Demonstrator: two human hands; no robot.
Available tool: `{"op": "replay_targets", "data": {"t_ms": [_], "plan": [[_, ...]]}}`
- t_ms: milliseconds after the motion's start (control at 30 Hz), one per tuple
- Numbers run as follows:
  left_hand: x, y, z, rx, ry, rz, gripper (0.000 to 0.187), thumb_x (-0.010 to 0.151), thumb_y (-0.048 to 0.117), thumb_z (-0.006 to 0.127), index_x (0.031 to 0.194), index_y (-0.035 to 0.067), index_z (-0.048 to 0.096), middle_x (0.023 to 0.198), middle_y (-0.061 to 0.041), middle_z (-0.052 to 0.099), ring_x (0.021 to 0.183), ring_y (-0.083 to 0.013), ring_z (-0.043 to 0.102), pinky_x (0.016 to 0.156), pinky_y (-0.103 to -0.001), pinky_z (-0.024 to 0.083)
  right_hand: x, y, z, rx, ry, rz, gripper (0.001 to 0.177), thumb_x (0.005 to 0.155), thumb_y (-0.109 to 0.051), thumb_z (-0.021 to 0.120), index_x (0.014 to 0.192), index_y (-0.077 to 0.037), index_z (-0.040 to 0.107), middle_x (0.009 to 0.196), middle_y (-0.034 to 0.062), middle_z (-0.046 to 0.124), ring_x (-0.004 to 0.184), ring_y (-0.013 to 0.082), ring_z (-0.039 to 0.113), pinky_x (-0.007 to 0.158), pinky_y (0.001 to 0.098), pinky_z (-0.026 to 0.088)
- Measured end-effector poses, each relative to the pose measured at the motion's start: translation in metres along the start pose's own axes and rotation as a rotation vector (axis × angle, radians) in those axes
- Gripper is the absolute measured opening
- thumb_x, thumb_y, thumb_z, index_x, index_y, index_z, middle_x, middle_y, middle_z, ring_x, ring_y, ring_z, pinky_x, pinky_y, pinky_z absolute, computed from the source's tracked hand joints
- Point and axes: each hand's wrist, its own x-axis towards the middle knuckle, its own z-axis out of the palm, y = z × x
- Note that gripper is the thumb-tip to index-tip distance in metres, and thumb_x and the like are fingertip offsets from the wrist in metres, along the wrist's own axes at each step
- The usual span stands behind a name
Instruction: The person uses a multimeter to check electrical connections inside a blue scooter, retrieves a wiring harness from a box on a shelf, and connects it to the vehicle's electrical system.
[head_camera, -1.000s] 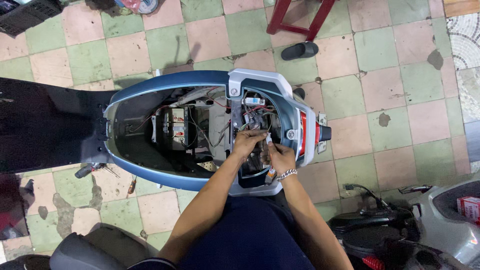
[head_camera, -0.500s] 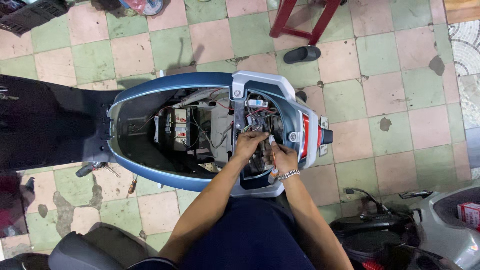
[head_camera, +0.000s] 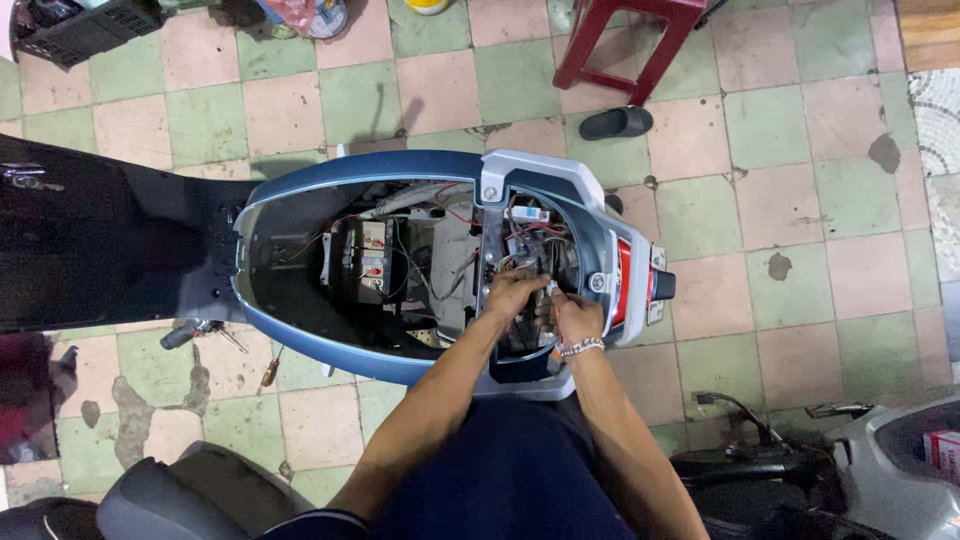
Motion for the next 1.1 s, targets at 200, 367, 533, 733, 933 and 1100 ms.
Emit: {"op": "replay_targets", "data": {"t_ms": [200,367,533,733,933,1100], "plan": [[-0.009,0.003,-0.005,0.055,-0.076,0.016,0.030,0.089,0.034,0.077,0.093,0.005,0.077,0.084,0.000,0.069,0.077,-0.0109,0.059,0.069,-0.029,0.048,0.016,0.009,-0.009,0.001,-0.106,0.016,0.031,0.100,-0.022,0.064,0.091,0.007,0.070,0.076,0.0152,0.073,0.057,0.0237,0.070,0.053,0.0345,0.057],[-0.070,-0.001,-0.014,0.048,-0.103,0.205,0.050,0.088,0.040,0.073,0.124,0.005,0.067,0.108,-0.005,0.074,0.099,-0.0153,0.069,0.089,-0.030,0.055,0.065,0.016,-0.028,0.157,-0.208,0.207,0.029,0.104,-0.026,0.056,0.098,0.001,0.065,0.081,0.0114,0.070,0.065,0.0243,0.067,0.059,0.0381,0.058],[-0.123,-0.009,-0.016,0.776,-0.080,0.859,0.062,0.079,0.037,0.089,0.122,-0.002,0.067,0.120,-0.021,0.069,0.113,-0.0332,0.064,0.096,-0.042,0.051,0.063,-0.011,-0.006,0.308,-0.336,0.288,0.019,0.103,-0.020,0.053,0.103,-0.002,0.060,0.091,0.0097,0.067,0.085,0.0246,0.066,0.084,0.0419,0.059],[-0.119,0.005,-0.022,0.398,-0.174,0.237,0.058,0.080,0.035,0.084,0.124,0.002,0.064,0.106,-0.017,0.072,0.097,-0.0314,0.073,0.087,-0.040,0.058,0.012,-0.058,0.004,0.165,-0.294,0.097,0.033,0.101,-0.021,0.055,0.119,0.006,0.059,0.108,0.0167,0.075,0.101,0.0291,0.072,0.092,0.0411,0.056],[-0.098,0.006,-0.028,0.679,-0.099,0.415,0.056,0.079,0.025,0.077,0.128,0.003,0.061,0.102,-0.021,0.072,0.095,-0.0375,0.071,0.083,-0.045,0.056,-0.008,-0.051,0.001,-0.303,0.024,-0.289,0.037,0.090,-0.020,0.072,0.119,0.002,0.067,0.102,0.0151,0.075,0.095,0.0333,0.074,0.081,0.0403,0.053],[-0.082,0.016,-0.013,1.105,-0.149,0.193,0.039,0.083,0.031,0.069,0.112,0.005,0.071,0.105,-0.024,0.074,0.101,-0.0425,0.070,0.088,-0.053,0.055,-0.052,-0.051,0.030,-0.556,-0.090,-0.881,0.047,0.088,-0.014,0.075,0.129,0.004,0.059,0.127,0.0207,0.066,0.115,0.0346,0.065,0.098,0.0419,0.050]]}}
